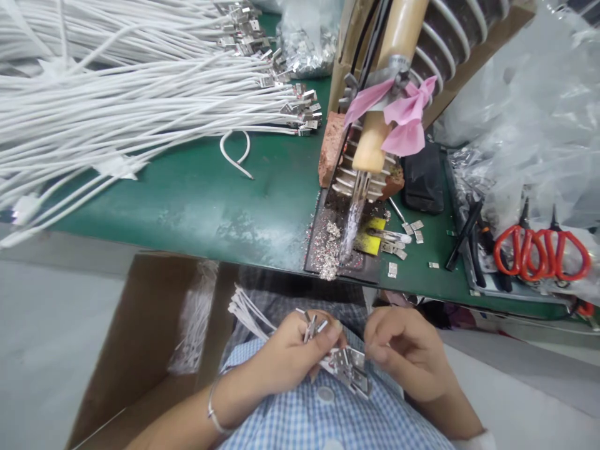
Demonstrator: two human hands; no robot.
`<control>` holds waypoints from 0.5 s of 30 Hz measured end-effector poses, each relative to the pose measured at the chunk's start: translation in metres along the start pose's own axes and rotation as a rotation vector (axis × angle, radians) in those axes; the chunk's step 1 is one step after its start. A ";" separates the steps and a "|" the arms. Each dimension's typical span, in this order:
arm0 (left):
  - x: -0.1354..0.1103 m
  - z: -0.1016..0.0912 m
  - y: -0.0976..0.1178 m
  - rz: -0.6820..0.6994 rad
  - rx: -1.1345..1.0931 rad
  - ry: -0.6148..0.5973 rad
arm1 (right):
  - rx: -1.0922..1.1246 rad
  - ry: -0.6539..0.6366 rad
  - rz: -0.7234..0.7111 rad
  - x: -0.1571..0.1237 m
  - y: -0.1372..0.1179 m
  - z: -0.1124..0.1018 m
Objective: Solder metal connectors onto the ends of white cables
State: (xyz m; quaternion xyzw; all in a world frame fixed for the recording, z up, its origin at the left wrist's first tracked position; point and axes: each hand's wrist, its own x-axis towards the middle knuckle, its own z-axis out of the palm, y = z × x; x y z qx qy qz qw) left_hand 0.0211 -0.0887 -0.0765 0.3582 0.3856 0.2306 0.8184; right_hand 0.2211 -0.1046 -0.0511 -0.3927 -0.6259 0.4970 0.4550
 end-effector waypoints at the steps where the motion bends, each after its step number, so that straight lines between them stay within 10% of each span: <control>1: 0.001 0.001 -0.005 -0.021 -0.018 0.001 | -0.005 -0.012 0.020 -0.001 0.000 0.000; 10: 0.004 0.007 -0.028 -0.153 -0.233 0.028 | -0.025 0.002 0.056 0.007 0.014 0.008; 15: 0.003 0.010 -0.042 -0.191 -0.265 0.006 | 0.041 -0.394 0.044 0.030 0.023 -0.004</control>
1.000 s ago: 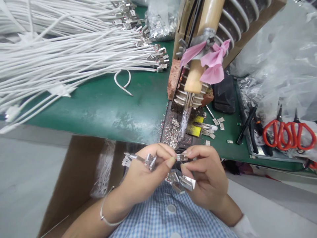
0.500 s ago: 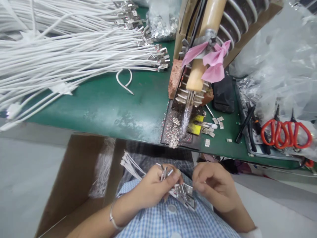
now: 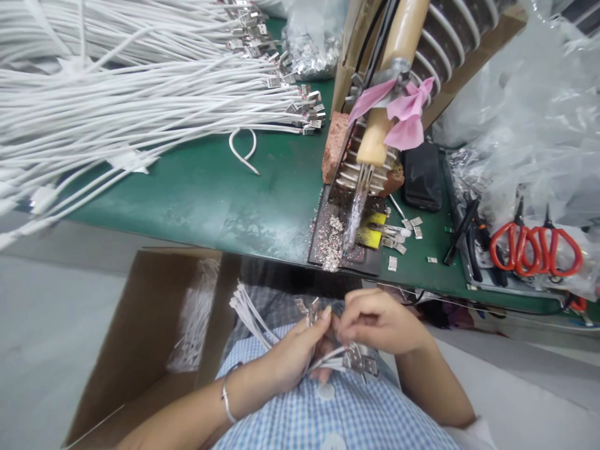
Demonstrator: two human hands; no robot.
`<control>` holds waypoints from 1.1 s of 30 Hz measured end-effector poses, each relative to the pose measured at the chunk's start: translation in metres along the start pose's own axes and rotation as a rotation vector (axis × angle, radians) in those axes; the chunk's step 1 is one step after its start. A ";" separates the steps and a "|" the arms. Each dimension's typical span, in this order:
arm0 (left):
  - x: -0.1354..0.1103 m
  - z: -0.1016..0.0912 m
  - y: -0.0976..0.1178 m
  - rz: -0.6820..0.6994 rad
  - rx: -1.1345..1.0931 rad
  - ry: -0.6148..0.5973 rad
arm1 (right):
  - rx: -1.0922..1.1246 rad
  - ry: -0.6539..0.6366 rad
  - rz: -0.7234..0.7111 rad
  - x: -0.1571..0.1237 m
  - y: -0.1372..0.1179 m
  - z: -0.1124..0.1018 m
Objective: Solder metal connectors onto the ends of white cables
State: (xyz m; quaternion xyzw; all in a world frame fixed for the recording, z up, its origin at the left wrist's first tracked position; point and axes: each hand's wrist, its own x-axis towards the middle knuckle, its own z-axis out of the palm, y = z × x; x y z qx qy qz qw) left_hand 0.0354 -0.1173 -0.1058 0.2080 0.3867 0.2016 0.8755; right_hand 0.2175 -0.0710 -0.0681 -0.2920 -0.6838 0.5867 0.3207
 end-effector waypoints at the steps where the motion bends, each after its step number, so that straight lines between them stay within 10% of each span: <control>1: 0.000 0.000 -0.002 -0.006 0.005 -0.004 | 0.023 -0.133 -0.040 0.003 0.001 -0.003; 3: 0.000 0.001 -0.005 -0.015 0.021 -0.009 | 0.055 -0.306 -0.095 0.008 0.003 -0.007; 18: -0.007 0.001 0.004 -0.072 0.178 -0.060 | -0.361 -0.444 -0.164 -0.002 0.003 0.016; 33: -0.023 -0.004 0.045 0.313 0.467 -0.098 | -0.114 0.255 -0.201 -0.006 -0.004 0.011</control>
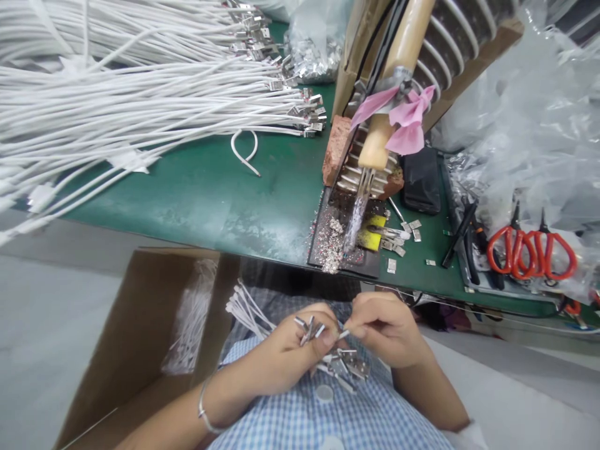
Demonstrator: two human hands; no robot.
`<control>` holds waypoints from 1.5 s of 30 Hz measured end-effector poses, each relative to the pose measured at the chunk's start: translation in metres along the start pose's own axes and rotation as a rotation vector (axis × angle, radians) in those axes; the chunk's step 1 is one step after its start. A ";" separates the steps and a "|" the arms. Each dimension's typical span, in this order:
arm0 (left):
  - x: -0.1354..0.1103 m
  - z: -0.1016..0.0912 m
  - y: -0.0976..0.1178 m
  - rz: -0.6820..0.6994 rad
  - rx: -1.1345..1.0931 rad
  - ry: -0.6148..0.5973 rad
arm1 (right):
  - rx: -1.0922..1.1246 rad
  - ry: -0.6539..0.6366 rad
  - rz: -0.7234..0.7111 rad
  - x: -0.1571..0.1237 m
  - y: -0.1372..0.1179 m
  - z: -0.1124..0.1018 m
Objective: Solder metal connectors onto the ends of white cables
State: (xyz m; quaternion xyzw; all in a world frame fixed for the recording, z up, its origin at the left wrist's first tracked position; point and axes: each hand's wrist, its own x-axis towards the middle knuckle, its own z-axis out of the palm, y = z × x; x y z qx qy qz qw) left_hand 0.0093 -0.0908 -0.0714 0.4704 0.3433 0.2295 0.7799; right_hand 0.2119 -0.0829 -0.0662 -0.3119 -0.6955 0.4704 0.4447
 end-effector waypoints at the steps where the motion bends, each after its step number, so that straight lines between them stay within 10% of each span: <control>1: 0.000 -0.001 0.002 0.047 0.028 0.016 | 0.005 0.020 0.009 -0.001 0.000 0.002; 7: -0.004 -0.004 0.007 0.104 0.145 0.102 | 0.006 0.226 0.175 -0.006 0.001 0.012; 26: -0.004 -0.010 0.011 0.153 0.125 0.332 | -0.288 0.074 0.098 0.002 -0.009 0.020; 38: -0.008 -0.002 0.016 0.182 0.138 0.059 | -0.133 0.290 0.102 -0.002 -0.008 0.028; 45: -0.010 0.001 0.022 0.230 0.362 0.202 | -0.352 0.302 0.031 0.004 -0.018 0.031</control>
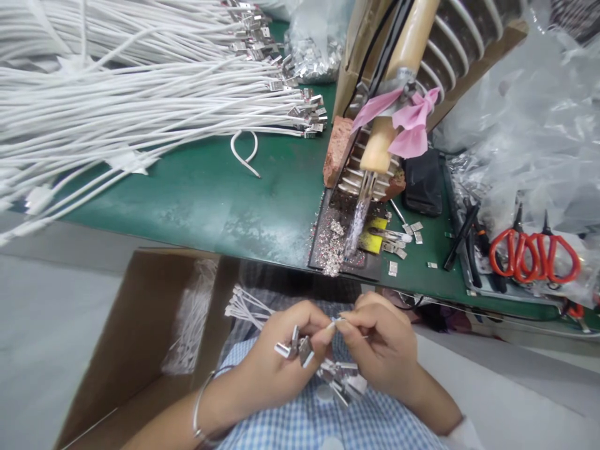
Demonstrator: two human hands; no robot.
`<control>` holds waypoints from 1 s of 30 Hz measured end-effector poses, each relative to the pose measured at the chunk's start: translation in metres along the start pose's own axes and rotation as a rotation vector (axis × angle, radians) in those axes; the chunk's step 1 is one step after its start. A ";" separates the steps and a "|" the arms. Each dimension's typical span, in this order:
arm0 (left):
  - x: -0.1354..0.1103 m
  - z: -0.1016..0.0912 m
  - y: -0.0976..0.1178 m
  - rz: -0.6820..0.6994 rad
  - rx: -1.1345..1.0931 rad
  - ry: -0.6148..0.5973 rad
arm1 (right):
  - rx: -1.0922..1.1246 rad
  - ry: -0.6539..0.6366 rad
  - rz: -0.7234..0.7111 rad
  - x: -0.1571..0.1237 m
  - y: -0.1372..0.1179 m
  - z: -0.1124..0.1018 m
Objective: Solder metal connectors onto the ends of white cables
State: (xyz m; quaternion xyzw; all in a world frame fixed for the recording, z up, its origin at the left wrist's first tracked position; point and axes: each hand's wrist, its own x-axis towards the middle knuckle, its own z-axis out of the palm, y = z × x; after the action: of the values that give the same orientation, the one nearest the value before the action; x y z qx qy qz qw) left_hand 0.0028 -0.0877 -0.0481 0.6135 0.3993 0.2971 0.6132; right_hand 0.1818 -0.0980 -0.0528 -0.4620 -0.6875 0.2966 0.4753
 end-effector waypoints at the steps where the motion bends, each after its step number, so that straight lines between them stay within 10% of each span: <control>1: 0.000 0.000 0.001 0.016 0.047 0.016 | -0.040 0.000 -0.028 0.001 -0.001 0.000; 16: -0.007 -0.007 -0.016 0.013 -0.133 0.104 | 0.017 -0.341 0.025 0.002 0.004 -0.013; 30: -0.005 -0.001 -0.006 0.084 -0.005 -0.031 | -0.017 -0.094 -0.086 0.002 -0.002 -0.008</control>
State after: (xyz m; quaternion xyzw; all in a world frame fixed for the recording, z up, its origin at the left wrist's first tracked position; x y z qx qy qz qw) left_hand -0.0017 -0.0920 -0.0537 0.6328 0.3628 0.3142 0.6077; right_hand 0.1881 -0.0969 -0.0474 -0.4216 -0.7307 0.2918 0.4507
